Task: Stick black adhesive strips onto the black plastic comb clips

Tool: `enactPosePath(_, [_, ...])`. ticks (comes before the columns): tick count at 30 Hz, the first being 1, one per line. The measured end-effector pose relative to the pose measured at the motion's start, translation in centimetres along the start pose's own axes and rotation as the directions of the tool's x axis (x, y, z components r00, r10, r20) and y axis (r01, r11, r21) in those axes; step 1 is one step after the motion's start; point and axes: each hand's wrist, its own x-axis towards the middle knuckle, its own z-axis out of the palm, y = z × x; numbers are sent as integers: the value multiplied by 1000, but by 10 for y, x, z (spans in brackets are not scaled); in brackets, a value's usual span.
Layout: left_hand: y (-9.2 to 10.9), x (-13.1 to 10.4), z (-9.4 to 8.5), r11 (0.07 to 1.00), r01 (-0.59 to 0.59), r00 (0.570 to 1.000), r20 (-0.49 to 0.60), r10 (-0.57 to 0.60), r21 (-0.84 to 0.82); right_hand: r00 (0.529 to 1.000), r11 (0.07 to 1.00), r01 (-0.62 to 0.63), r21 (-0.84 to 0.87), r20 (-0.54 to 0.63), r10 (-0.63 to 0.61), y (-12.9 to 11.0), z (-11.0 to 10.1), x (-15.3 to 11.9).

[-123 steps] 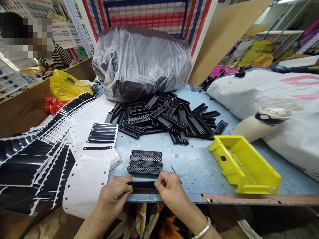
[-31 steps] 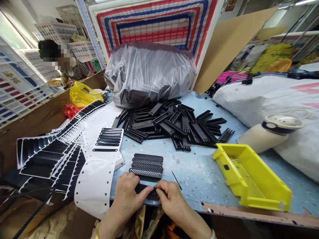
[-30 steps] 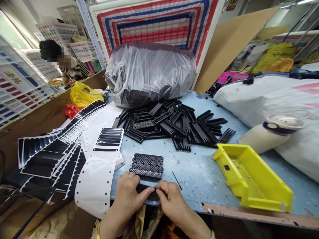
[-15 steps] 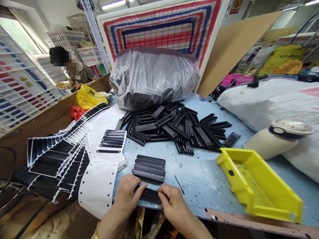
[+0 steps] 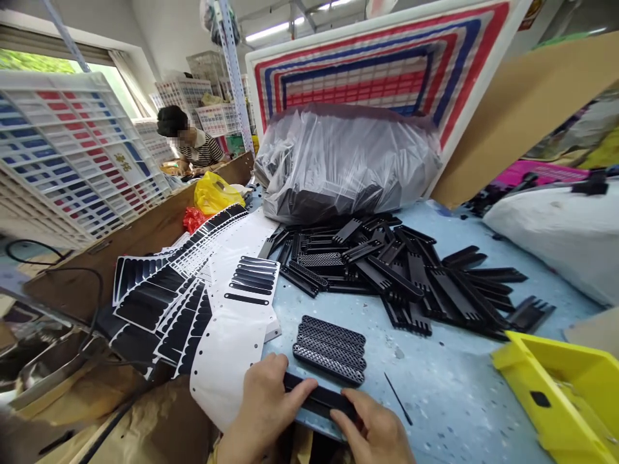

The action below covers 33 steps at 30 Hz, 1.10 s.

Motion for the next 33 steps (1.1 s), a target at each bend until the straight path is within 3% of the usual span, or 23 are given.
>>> enactPosePath(3, [-5,3,6,999,16,999,45,-14,-47,999,1000,6,-12,40,-5,8,2,-1])
enactPosePath(8, [-29,11,-4,916,11,998,68,18,-401,997,998,-53,-24,53,54,13,2,-1])
enactPosePath(11, [-38,18,-23,762,214,977,147,-156,-611,996,998,-62,-29,56,64,10,-2,2])
enactPosePath(13, [-40,19,-34,683,332,943,208,-260,-651,994,998,-57,-29,87,60,7,-5,3])
enactPosePath(16, [-35,14,-33,730,330,944,219,-247,-599,994,998,-57,-15,87,59,6,-6,1])
enactPosePath(20, [-22,5,-15,804,293,948,266,-175,-517,996,997,-74,-1,55,74,3,-8,1])
enactPosePath(23, [-18,6,-9,662,455,879,417,-230,-596,992,997,-76,-29,99,79,-4,-10,3])
enactPosePath(25, [-19,9,-9,521,566,816,525,-243,-638,992,995,-83,-50,88,87,-9,-11,3])
enactPosePath(27, [-21,12,-9,440,631,769,590,-245,-639,993,994,-92,-52,62,95,-12,-10,2])
enactPosePath(33, [-21,15,-7,451,686,719,631,-293,-572,995,998,-63,-7,70,64,-13,-9,4])
